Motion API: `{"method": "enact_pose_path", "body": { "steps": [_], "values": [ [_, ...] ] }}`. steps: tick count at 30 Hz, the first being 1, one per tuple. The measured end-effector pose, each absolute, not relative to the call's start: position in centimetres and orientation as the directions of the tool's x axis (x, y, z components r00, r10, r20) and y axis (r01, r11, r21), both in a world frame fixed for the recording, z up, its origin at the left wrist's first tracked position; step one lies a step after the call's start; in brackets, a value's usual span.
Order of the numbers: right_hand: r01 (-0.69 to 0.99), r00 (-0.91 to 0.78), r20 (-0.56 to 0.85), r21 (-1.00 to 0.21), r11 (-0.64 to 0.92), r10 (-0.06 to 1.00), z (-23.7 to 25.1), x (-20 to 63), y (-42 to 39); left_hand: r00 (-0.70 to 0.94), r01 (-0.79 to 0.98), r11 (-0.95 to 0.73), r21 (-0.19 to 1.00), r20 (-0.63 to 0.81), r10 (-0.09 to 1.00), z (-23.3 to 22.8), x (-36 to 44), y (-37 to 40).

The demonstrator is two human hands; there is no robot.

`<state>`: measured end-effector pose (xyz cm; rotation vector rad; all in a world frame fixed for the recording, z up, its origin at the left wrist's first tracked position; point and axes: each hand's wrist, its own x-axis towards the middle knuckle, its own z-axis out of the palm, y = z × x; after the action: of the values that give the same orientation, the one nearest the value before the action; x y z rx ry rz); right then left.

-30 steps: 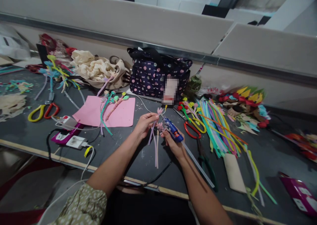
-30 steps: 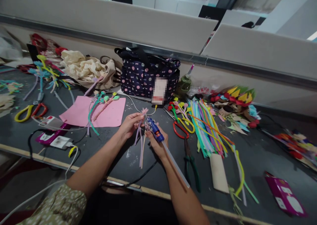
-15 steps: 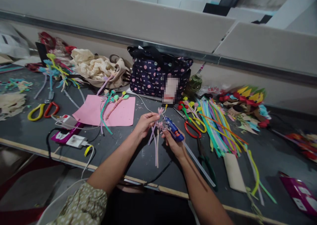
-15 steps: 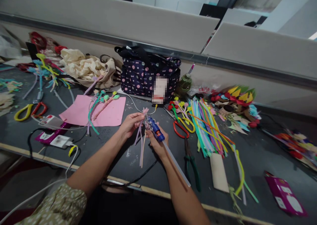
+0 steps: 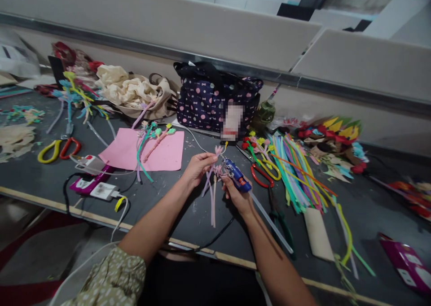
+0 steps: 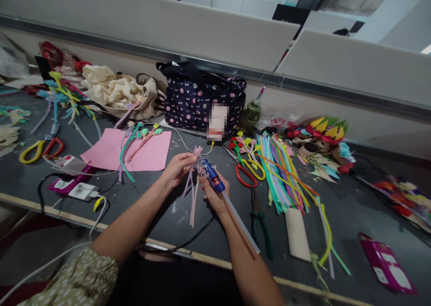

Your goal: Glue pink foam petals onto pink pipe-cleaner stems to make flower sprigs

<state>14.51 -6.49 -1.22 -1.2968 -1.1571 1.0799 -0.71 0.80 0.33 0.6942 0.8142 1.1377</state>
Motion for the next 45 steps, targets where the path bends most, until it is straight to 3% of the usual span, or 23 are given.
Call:
{"method": "enact_pose_path", "body": {
  "steps": [45],
  "values": [
    [0.175,0.102,0.064,-0.984,0.046,0.993,-1.37,14.70,-6.52,0.202,-0.492,0.281,0.824,-0.206,0.958,0.71,-0.72,0.59]
  ]
}}
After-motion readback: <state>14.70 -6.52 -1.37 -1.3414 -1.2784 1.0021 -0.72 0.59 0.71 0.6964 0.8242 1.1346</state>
